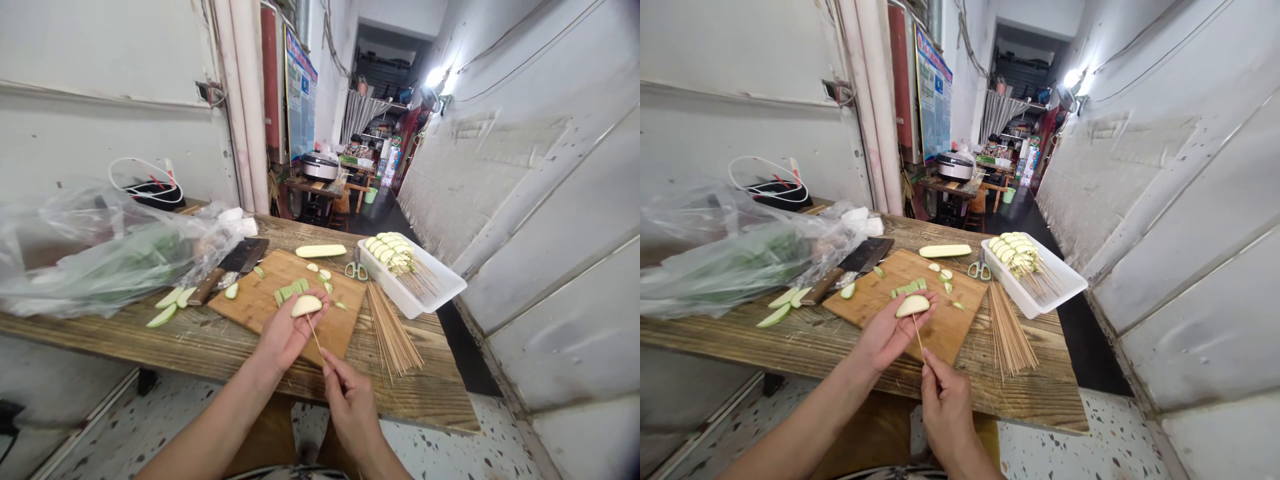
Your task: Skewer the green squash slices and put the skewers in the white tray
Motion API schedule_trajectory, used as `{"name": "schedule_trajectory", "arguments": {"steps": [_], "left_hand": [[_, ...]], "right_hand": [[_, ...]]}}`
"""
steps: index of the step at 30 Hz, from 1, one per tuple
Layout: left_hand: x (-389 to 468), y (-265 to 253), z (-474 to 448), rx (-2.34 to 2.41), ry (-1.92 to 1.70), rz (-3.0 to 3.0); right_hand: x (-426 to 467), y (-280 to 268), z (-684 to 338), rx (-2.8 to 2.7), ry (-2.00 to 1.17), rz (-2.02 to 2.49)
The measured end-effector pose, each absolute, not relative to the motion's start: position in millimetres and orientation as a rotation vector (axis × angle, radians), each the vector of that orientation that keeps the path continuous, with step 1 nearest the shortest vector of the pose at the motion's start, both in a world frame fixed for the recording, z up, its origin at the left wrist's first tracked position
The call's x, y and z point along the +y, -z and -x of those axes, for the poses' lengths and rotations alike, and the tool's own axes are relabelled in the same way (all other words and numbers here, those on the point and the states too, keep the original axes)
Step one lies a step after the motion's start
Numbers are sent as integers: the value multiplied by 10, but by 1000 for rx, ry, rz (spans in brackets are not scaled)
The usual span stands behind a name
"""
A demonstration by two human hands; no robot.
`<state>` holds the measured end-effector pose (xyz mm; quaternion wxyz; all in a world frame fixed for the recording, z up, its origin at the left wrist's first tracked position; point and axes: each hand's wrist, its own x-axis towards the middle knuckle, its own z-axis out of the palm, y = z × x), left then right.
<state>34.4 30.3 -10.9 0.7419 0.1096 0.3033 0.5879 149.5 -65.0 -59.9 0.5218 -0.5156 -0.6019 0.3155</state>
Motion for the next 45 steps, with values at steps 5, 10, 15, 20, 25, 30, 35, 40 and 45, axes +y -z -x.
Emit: {"name": "schedule_trajectory", "arguments": {"steps": [5, 10, 15, 20, 25, 30, 35, 40, 45], "left_hand": [[286, 121, -350, 657, -1291, -281], [264, 119, -369, 644, -1286, -304], [227, 131, -393, 639, -1291, -342], [196, 114, -401, 644, -1297, -396], [207, 108, -391, 677, -1235, -379], [254, 137, -405, 697, -1249, -331], [267, 170, -452, 736, -1300, -374], [249, 183, -509, 737, -1275, -394], [222, 206, -547, 760, -1278, -401]], "right_hand": [[-665, 582, -1494, -1449, -736, 1259], [-653, 608, -1493, -1435, -768, 1248], [-645, 623, -1481, -1449, -757, 1274], [-640, 571, -1485, -1480, -721, 1288], [-618, 572, -1461, -1507, -686, 1310], [-604, 570, -1411, -1505, -694, 1297], [-609, 560, -1389, -1501, -652, 1313], [-620, 562, -1389, -1517, -609, 1348], [-613, 579, -1397, -1505, -590, 1339]]}}
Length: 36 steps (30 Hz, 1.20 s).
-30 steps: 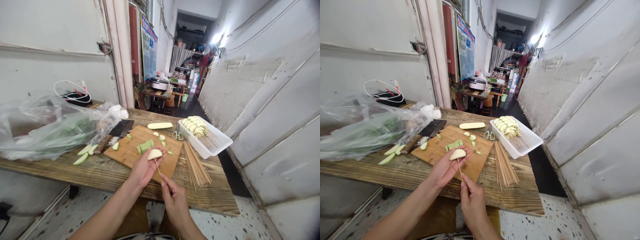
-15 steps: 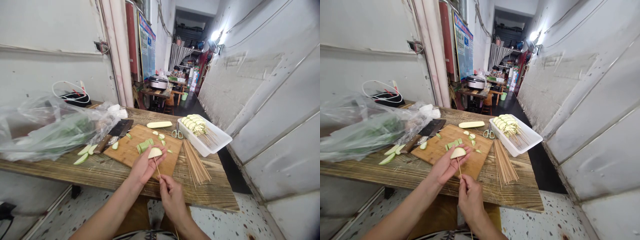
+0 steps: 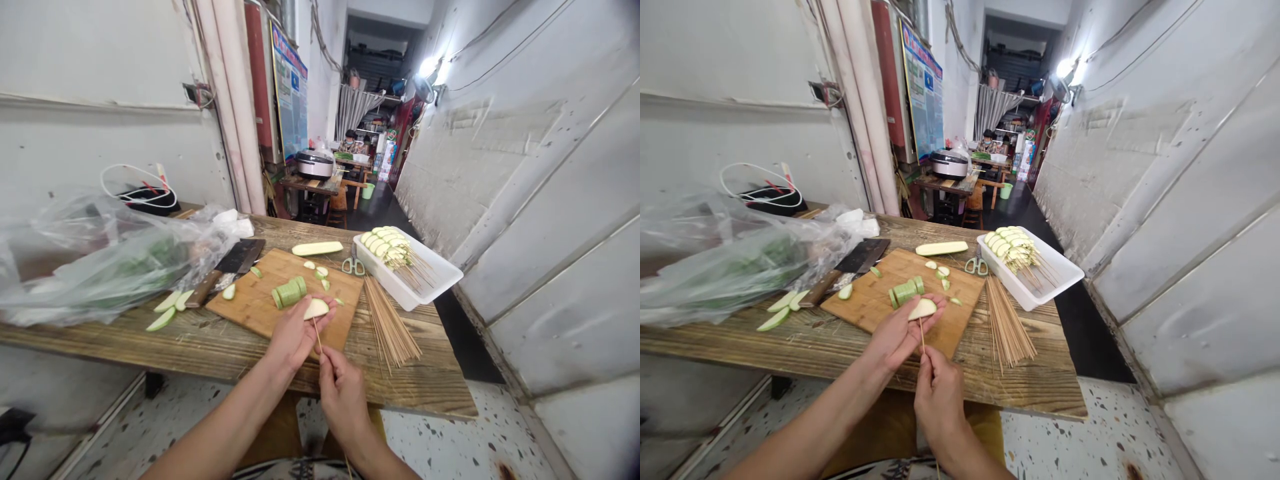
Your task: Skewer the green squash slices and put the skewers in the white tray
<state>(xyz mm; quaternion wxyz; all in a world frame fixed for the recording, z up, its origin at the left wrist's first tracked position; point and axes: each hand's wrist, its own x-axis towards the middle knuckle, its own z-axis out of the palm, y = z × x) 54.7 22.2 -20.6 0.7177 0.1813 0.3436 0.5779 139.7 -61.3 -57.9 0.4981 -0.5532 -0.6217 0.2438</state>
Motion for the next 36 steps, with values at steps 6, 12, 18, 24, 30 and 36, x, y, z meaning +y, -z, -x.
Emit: {"name": "schedule_trajectory", "arguments": {"steps": [6, 12, 18, 24, 30, 36], "left_hand": [[198, 206, -556, 746, -1248, -423], [189, 224, -566, 736, -1237, -415], [179, 229, -600, 724, -1237, -429], [177, 226, -629, 727, -1252, -452], [192, 280, -643, 733, -1258, -472], [166, 345, -662, 748, -1237, -500]], "right_hand": [[-620, 571, -1397, -1492, -587, 1343], [-615, 558, -1396, -1494, -603, 1354], [-596, 532, -1395, -1483, -618, 1348], [-589, 535, -1402, -1469, -620, 1328], [-582, 588, -1397, -1476, -630, 1358], [-539, 618, -1413, -1484, -600, 1426]]}}
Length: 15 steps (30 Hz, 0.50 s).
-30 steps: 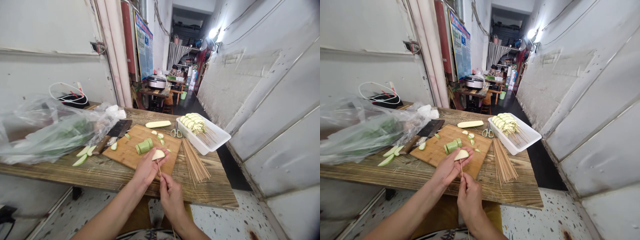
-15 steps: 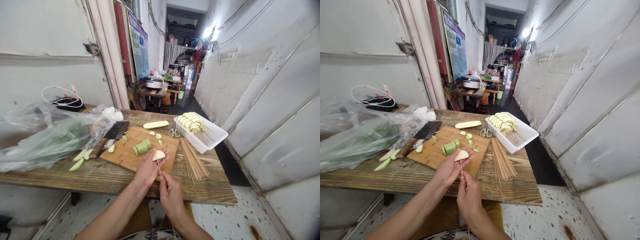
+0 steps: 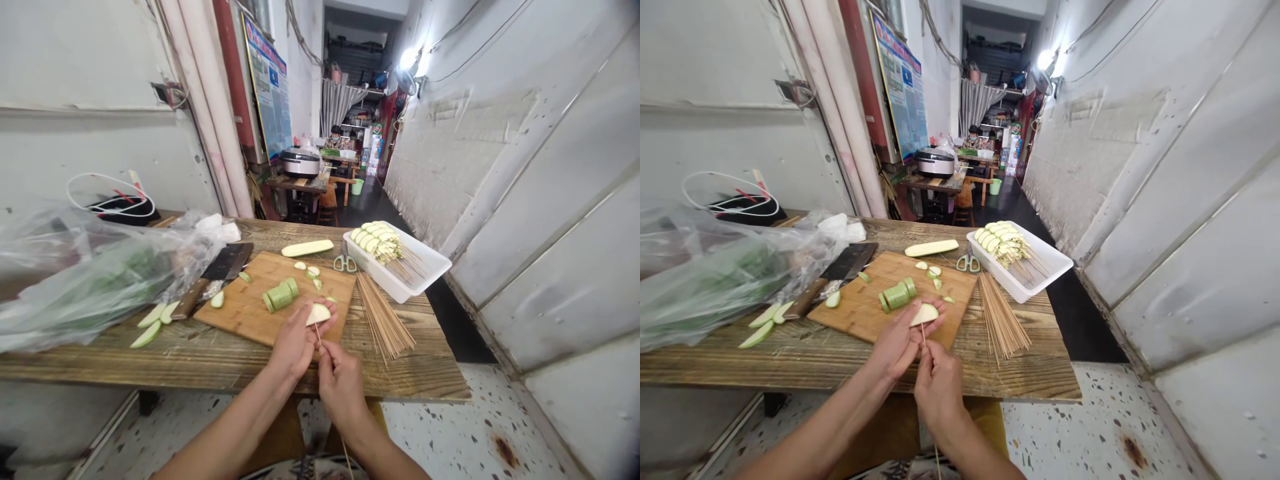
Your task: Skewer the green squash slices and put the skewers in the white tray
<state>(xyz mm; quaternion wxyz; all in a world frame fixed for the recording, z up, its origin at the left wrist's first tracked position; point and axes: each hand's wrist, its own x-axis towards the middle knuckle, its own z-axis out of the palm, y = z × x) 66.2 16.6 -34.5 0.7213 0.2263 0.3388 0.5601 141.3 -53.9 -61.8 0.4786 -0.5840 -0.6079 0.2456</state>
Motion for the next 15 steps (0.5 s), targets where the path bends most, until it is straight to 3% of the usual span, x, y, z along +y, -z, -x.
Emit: {"name": "schedule_trajectory", "arguments": {"steps": [15], "left_hand": [[92, 457, -736, 794, -1194, -500]], "right_hand": [[-469, 660, -1439, -1567, -373, 1594]]}}
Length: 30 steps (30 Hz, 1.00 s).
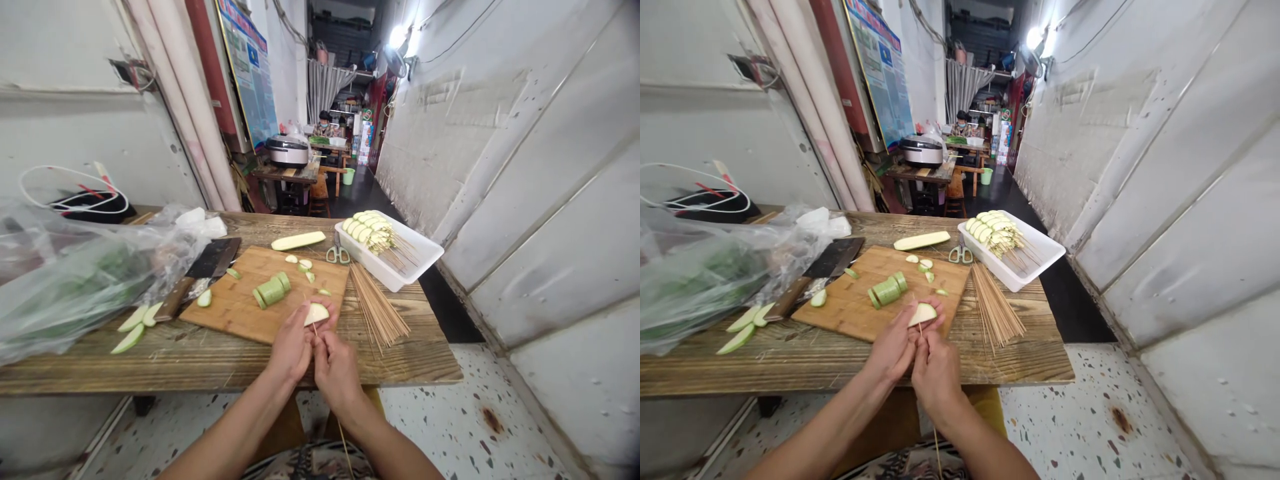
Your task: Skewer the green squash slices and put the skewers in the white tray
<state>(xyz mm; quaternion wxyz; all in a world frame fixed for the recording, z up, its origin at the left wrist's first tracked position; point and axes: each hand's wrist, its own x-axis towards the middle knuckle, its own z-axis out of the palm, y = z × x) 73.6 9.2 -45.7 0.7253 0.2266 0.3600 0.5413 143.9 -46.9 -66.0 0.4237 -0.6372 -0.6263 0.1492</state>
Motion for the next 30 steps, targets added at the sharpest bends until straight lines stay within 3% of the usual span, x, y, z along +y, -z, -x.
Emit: {"name": "schedule_trajectory", "arguments": {"steps": [16, 30], "left_hand": [[139, 535, -709, 759, -1242, -456], [-21, 598, -910, 842, -1217, -466]], "right_hand": [[-566, 598, -1558, -1662, -585, 1543], [-538, 728, -1569, -1629, -400, 1576]]}}
